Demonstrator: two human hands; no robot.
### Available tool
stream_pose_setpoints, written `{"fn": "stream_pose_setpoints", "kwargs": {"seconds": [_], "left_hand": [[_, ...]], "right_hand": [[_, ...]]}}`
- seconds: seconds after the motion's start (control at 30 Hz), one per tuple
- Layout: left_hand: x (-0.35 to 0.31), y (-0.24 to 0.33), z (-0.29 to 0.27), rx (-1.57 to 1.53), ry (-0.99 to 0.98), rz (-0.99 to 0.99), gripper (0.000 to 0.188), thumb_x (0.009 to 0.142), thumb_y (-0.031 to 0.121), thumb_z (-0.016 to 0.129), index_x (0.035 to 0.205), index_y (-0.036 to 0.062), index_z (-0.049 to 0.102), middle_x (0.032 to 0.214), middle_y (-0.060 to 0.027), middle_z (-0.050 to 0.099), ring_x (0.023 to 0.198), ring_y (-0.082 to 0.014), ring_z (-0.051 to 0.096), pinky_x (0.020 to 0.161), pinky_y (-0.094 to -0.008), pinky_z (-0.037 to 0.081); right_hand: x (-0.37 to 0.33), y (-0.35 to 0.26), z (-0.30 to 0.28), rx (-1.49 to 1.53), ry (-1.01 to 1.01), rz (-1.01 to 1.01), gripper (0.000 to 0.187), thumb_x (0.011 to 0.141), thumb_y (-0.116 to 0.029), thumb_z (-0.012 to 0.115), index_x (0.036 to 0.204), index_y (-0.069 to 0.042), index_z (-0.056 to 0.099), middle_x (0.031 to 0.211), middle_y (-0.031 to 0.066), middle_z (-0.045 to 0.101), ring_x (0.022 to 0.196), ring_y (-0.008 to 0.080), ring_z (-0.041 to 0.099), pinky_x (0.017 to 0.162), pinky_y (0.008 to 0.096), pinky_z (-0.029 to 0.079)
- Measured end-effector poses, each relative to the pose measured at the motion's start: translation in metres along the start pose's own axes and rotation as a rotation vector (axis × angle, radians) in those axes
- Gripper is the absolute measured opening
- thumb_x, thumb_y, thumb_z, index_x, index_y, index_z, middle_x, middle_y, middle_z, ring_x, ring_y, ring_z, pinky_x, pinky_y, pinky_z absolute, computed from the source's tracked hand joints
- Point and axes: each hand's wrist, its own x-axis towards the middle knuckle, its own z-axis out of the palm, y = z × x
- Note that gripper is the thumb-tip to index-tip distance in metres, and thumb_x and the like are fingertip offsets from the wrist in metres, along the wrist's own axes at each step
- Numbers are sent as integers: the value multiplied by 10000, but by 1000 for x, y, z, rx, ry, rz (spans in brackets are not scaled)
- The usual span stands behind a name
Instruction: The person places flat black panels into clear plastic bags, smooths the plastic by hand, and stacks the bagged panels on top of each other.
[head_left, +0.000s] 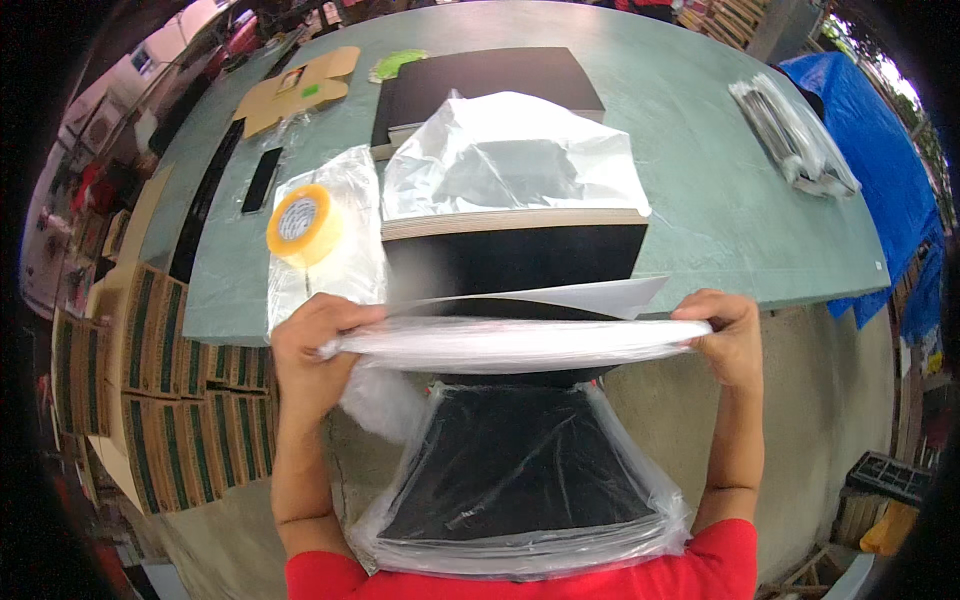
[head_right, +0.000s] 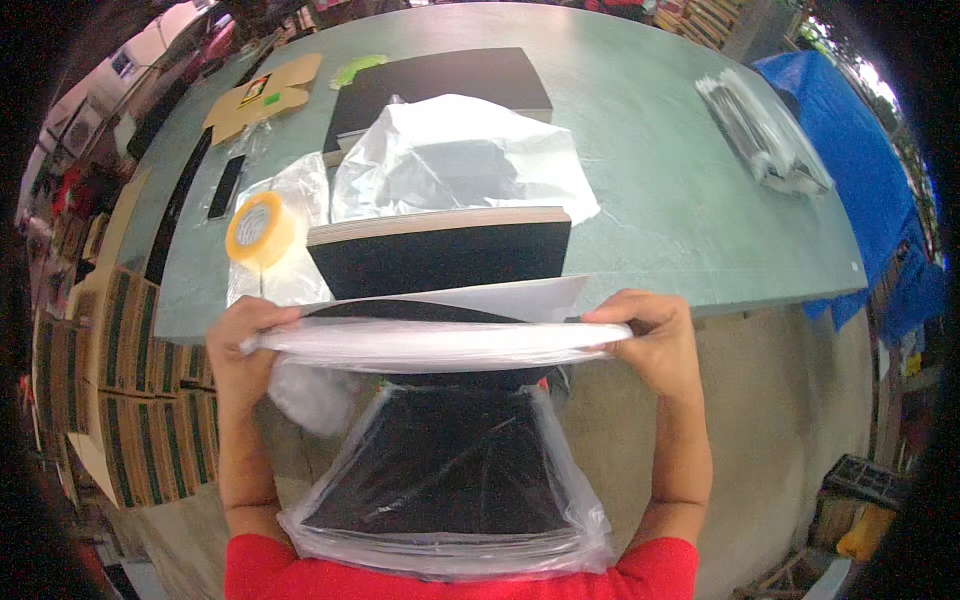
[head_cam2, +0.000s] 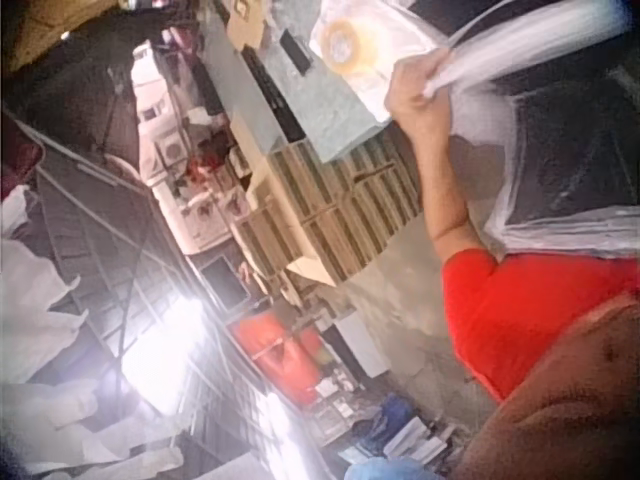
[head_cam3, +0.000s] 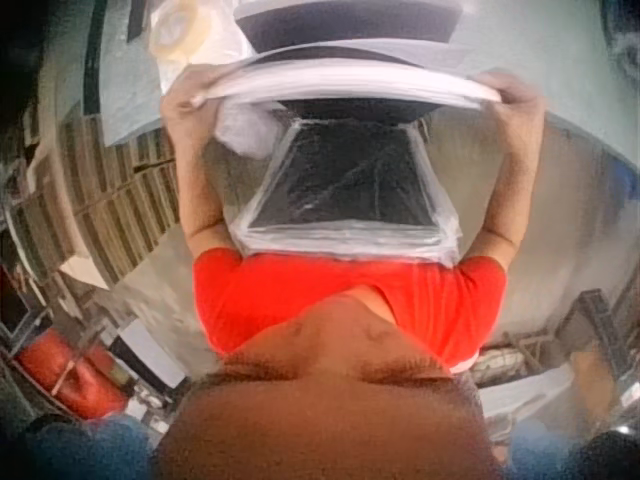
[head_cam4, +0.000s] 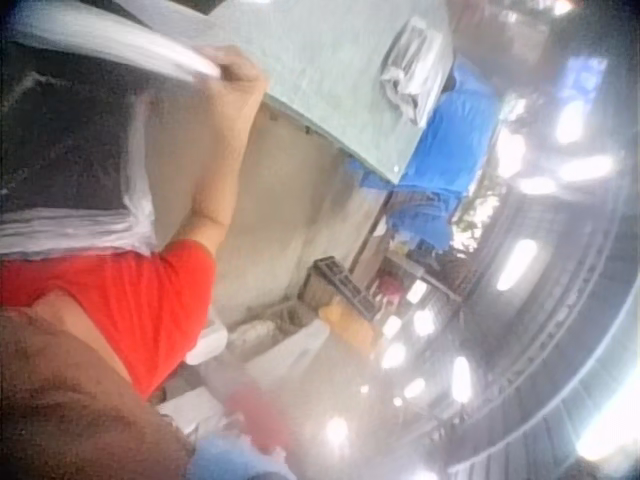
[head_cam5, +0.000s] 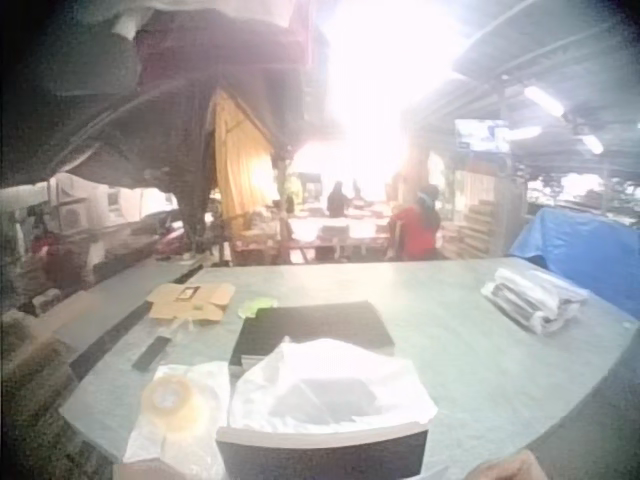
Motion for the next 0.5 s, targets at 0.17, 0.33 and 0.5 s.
{"fn": "stream_pose_setpoints", "kwargs": {"seconds": [0.17,0.33,0.5], "left_hand": [[-10,-19,-16,-617,-166,-444,432,481,2,700,896,-24,582,698,-70,587,604,-105,529,580,-203,405],[-59,-65,12,-1288,-460,-847,482,546,49,687,987,-50,518,759,-113,597,597,-122,549,564,-224,432],[-73,-70,42,-1111,-574,-985,442,701,100,585,1090,-65,455,924,-169,573,741,-173,585,665,-241,460]], "right_hand": [[-5,13,-4,495,-92,229,193,654,-51,682,804,20,584,733,87,609,666,121,574,614,234,462],[-20,69,-4,589,-408,421,323,667,-120,676,942,-7,553,768,19,580,677,79,531,625,201,423],[-38,91,29,493,-459,564,650,670,-189,681,1200,31,375,911,100,559,831,113,525,731,209,404]]}}
